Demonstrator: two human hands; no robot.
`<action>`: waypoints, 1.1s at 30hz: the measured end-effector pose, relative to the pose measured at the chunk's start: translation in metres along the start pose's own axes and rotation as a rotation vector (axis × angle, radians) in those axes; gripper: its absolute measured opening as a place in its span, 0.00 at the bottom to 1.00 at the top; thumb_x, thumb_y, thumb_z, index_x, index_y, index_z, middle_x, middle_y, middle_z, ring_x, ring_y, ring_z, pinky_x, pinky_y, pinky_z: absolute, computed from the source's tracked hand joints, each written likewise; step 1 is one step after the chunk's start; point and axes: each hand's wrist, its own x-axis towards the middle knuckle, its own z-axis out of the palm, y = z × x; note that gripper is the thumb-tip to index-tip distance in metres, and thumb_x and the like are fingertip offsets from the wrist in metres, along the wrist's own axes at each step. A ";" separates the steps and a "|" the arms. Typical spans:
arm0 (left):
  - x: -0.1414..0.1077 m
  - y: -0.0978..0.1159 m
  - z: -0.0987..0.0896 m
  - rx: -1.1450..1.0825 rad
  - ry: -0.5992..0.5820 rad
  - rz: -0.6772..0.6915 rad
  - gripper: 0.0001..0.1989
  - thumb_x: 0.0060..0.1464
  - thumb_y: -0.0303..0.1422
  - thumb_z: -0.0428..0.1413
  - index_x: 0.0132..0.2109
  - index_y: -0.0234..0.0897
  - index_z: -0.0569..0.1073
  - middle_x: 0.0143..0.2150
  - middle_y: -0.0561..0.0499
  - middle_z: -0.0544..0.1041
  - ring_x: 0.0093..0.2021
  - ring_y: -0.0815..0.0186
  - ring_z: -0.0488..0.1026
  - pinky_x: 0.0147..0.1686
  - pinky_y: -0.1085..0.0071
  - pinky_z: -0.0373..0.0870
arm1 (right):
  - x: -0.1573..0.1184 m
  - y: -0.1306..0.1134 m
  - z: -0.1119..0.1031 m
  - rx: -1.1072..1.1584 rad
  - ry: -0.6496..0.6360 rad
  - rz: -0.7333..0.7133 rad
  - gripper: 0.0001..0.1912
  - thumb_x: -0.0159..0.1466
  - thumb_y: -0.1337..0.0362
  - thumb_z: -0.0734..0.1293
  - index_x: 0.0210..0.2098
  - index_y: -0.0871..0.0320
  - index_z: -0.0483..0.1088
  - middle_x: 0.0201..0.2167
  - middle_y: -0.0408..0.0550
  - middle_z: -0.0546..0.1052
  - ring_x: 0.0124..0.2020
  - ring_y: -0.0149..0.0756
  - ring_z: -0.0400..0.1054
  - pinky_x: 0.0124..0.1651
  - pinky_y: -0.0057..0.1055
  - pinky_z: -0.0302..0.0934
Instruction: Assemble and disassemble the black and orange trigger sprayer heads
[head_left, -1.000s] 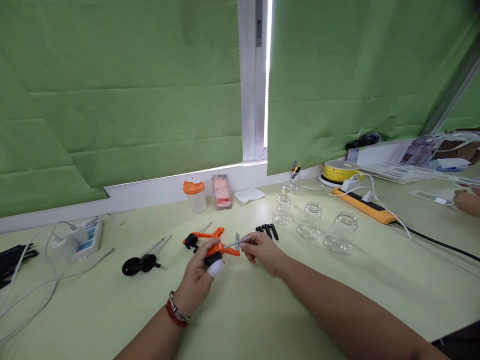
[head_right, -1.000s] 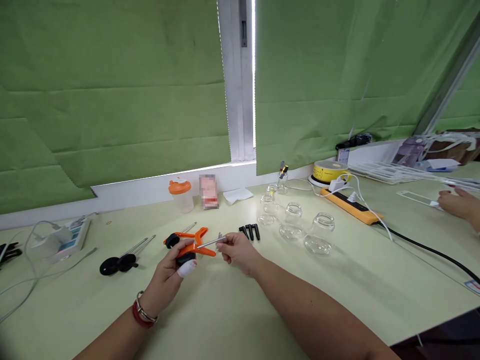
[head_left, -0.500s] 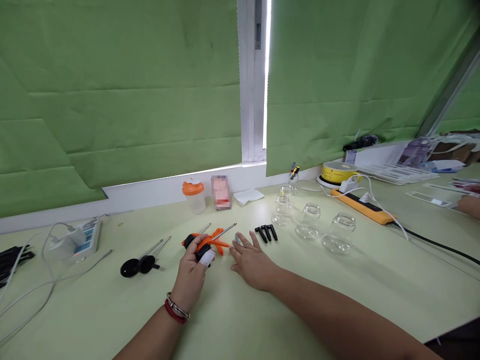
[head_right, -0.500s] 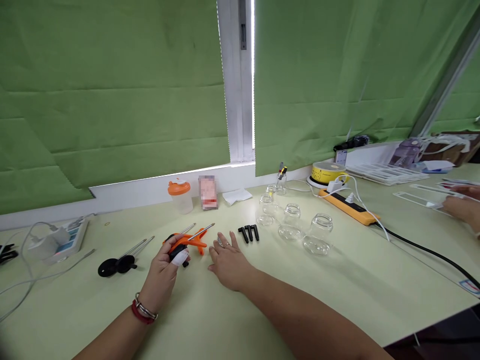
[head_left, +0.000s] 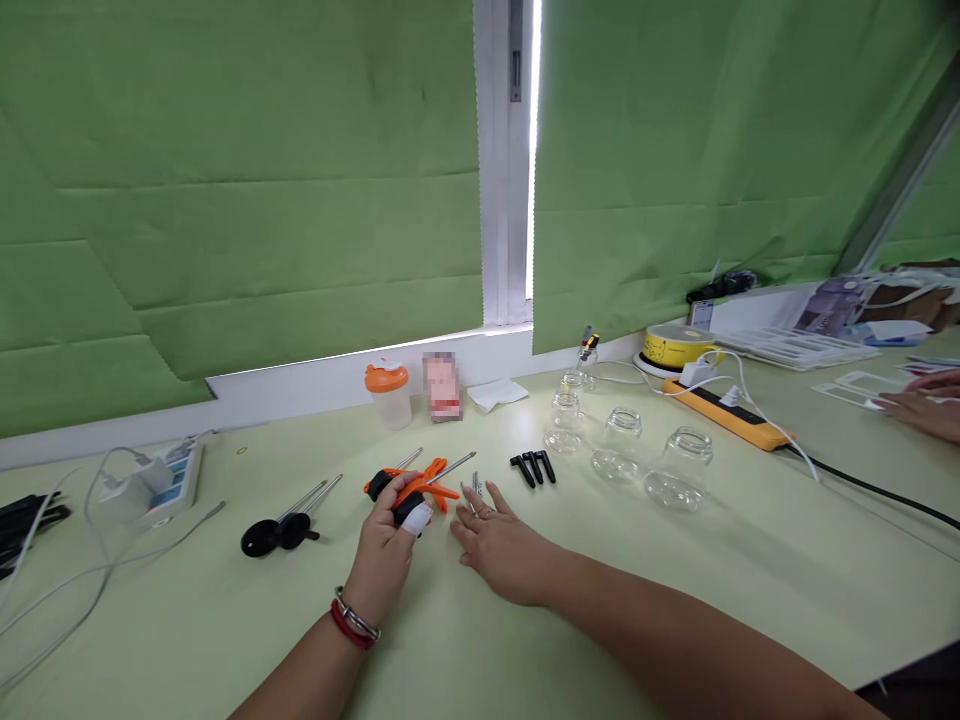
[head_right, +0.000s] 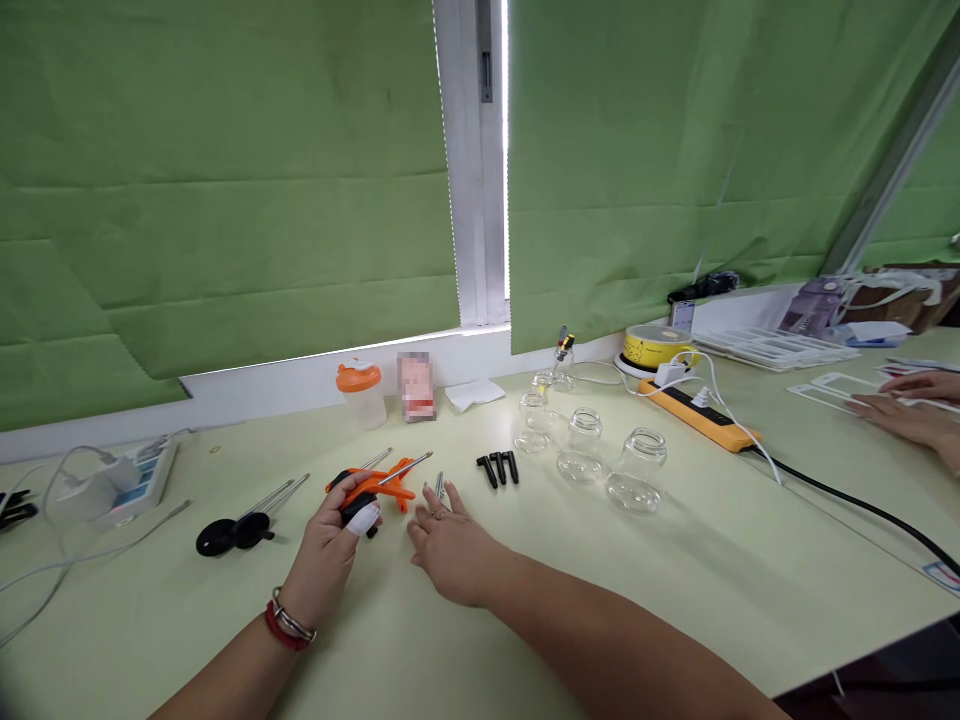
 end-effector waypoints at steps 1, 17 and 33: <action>0.000 0.000 0.000 0.004 0.001 -0.001 0.23 0.52 0.39 0.55 0.54 0.40 0.64 0.42 0.48 0.73 0.40 0.63 0.69 0.43 0.67 0.63 | -0.001 -0.002 0.000 -0.003 -0.009 -0.010 0.23 0.67 0.59 0.52 0.58 0.65 0.58 0.60 0.61 0.59 0.65 0.51 0.38 0.63 0.55 0.30; 0.001 -0.003 0.000 -0.007 0.010 0.007 0.23 0.50 0.39 0.56 0.53 0.41 0.65 0.49 0.45 0.71 0.47 0.59 0.69 0.46 0.63 0.64 | -0.008 -0.015 -0.012 -0.021 -0.078 0.012 0.26 0.67 0.57 0.51 0.59 0.66 0.56 0.60 0.69 0.55 0.63 0.57 0.45 0.61 0.57 0.37; 0.001 -0.004 0.002 -0.019 -0.011 -0.002 0.22 0.50 0.39 0.56 0.52 0.41 0.66 0.51 0.44 0.70 0.45 0.59 0.69 0.45 0.63 0.64 | -0.017 -0.037 -0.030 -0.301 -0.096 -0.263 0.18 0.53 0.69 0.64 0.43 0.66 0.66 0.37 0.60 0.73 0.35 0.42 0.67 0.31 0.34 0.57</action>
